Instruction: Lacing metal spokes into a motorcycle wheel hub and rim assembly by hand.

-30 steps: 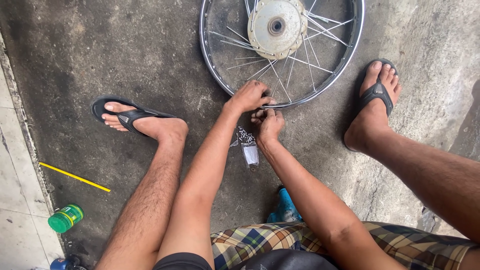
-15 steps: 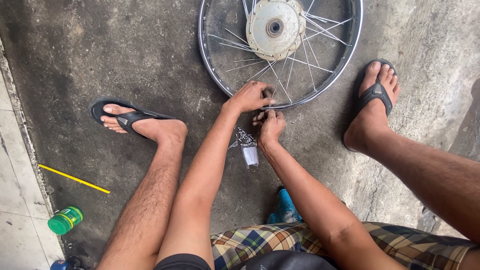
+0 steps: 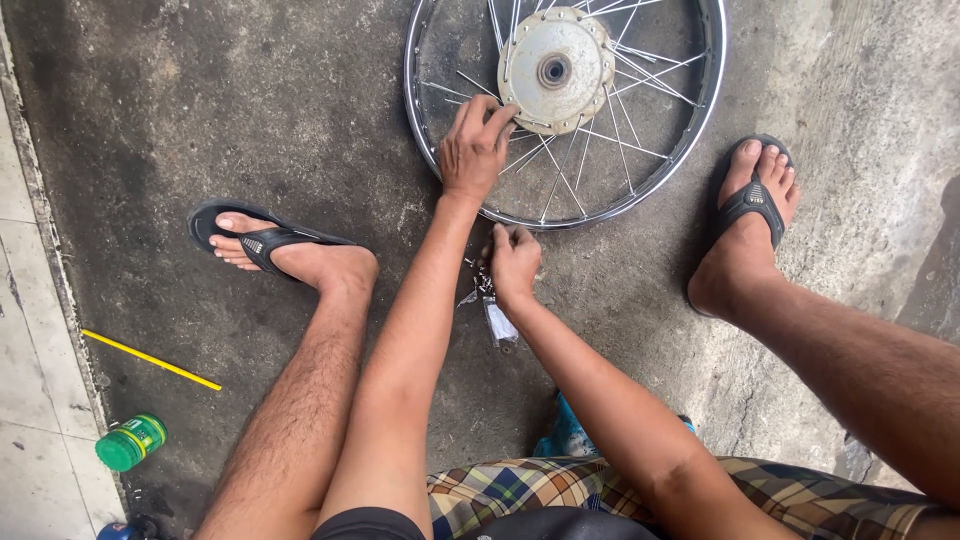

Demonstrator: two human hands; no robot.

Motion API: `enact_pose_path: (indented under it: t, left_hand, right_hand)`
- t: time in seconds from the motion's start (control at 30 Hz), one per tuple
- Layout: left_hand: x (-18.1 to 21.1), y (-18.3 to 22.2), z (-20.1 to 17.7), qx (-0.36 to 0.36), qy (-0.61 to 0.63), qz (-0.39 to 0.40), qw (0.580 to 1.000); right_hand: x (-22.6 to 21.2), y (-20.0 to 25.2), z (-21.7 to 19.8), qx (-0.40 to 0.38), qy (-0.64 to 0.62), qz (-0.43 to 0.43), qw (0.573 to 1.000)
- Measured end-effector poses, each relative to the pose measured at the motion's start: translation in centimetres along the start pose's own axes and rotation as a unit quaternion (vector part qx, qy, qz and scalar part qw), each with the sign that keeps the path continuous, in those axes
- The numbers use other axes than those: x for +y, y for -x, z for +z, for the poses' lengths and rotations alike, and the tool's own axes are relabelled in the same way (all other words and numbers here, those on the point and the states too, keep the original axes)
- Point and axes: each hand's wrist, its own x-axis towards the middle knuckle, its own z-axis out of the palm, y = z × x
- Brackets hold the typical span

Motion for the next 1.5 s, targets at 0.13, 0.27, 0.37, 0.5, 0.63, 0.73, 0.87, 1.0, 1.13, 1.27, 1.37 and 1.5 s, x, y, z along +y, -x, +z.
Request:
enact_pose_path:
  t: [0.13,0.27,0.37,0.5,0.63,0.73,0.87,1.0,1.13,1.27,1.37,1.5]
  left_hand:
    - [-0.4,-1.0,-0.8,0.013,-0.049,0.045,0.998]
    - [-0.2,-1.1,-1.9,-0.009,-0.043,0.086,0.995]
    - [-1.2,0.3,0.1,-0.05,0.024,0.08,0.995]
    - [-0.5,1.8,-0.5,-0.319,0.207,-0.074,0.922]
    - [0.2,1.8,0.8,-0.201,0.275,-0.194,0.92]
    - [0.6,2.0,2.7,-0.082,0.496,-0.421,0.755]
    - [0.7,0.8,3.2,-0.019,0.577,-0.497,0.648]
    - [0.2,0.2,3.7,0.014,0.613,-0.531,0.585]
    - [-1.4,0.3,6.5,0.023,0.581,-0.523,0.624]
    - [-1.7,-1.4,5.9,0.012,0.607,-0.536,0.586]
    - [-2.2,-2.5,5.3,0.0,0.65,-0.552,0.522]
    - [-3.4,-2.8,6.4,-0.005,0.722,-0.53,0.445]
  right_hand:
    - [-4.0,-1.3,-0.1,-0.029,-0.008,-0.052,0.998]
    - [-5.9,-3.7,-0.7,0.002,-0.09,-0.106,0.99]
    - [-5.6,-5.6,-0.8,0.003,-0.125,-0.119,0.985]
    - [-3.9,-8.2,-0.6,0.011,-0.178,-0.089,0.98]
    - [-4.3,-8.4,-1.0,0.035,-0.115,-0.082,0.989]
    - [-4.9,-7.3,-0.9,0.001,-0.139,-0.075,0.987]
    - [-4.8,-6.0,-0.4,0.03,-0.129,-0.121,0.984]
    - [-3.8,-5.7,0.0,0.026,-0.121,-0.139,0.982]
    - [-3.3,-6.0,-0.4,0.02,-0.097,-0.167,0.981]
    - [-4.7,-4.9,-1.0,-0.007,-0.069,-0.135,0.988]
    - [-5.5,-4.4,-1.2,-0.034,-0.046,-0.098,0.994]
    - [-5.0,-4.7,-1.4,-0.043,-0.06,-0.103,0.992]
